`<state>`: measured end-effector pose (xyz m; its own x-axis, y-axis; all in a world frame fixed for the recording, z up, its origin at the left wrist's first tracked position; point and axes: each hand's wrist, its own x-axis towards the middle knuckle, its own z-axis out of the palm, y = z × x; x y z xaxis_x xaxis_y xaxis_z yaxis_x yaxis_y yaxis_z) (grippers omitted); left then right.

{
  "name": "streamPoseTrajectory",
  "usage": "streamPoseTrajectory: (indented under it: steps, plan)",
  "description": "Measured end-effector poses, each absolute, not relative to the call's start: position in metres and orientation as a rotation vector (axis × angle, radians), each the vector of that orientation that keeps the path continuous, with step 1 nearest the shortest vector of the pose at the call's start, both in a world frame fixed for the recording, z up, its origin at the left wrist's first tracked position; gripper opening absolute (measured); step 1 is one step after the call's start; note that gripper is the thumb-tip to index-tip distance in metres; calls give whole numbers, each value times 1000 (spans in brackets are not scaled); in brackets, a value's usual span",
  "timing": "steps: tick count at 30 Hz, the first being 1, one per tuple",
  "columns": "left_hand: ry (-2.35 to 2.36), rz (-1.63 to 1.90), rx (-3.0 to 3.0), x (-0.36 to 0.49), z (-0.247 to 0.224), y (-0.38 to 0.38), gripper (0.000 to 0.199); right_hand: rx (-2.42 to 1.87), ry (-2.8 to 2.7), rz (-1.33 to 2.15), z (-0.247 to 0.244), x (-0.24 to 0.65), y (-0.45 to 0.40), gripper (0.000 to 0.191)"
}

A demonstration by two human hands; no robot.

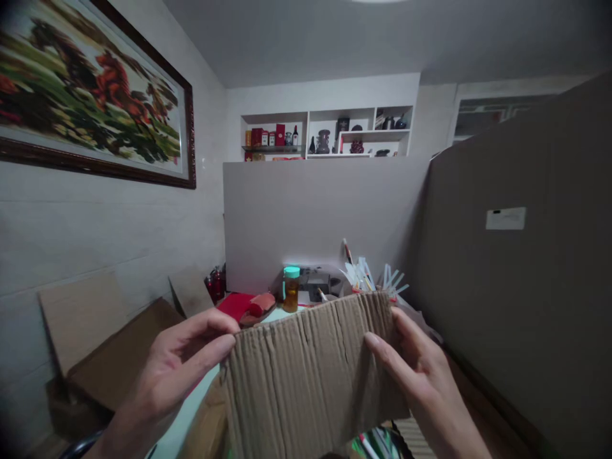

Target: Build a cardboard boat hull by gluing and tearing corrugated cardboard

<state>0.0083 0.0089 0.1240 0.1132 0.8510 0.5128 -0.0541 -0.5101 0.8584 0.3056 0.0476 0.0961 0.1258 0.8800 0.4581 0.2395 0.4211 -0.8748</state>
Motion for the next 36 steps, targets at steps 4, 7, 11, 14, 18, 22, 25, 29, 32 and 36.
streamPoseTrajectory:
  steps: [4, 7, 11, 14, 18, 22, 25, 29, 32, 36]
  plan:
    - [722, 1301, 1545, 9, 123, 10, 28, -1119, -1412, 626, 91, 311, 56, 58]
    - [610, 1129, 1439, 11, 120, 13, 34, -1130, -1435, 660, 86, 312, 63, 56]
    - [526, 1075, 1270, 17, 114, 17, 34, -1164, -1435, 693, 78, 314, 73, 57]
    - [534, 1061, 1215, 20, 112, 19, 35, -1173, -1437, 721, 73, 313, 78, 57]
    - [561, 1002, 1154, 22, 109, 21, 33, -1198, -1440, 759, 68, 307, 84, 57]
    - [548, 1015, 1130, 24, 104, 23, 30, -1226, -1463, 741, 61, 299, 90, 55]
    - [525, 1040, 1155, 28, 101, 26, 30, -1249, -1497, 673, 58, 295, 95, 53]
    - [606, 1091, 1270, 33, 96, 33, 31, -1324, -1508, 400, 70, 281, 79, 45]
    - [658, 1053, 1318, 35, 91, 38, 32, -1282, -1640, 429, 90, 257, 45, 21]
    - [635, 1071, 1290, 40, 83, 35, 34, -1066, -1962, 567, 105, 221, 4, 20]
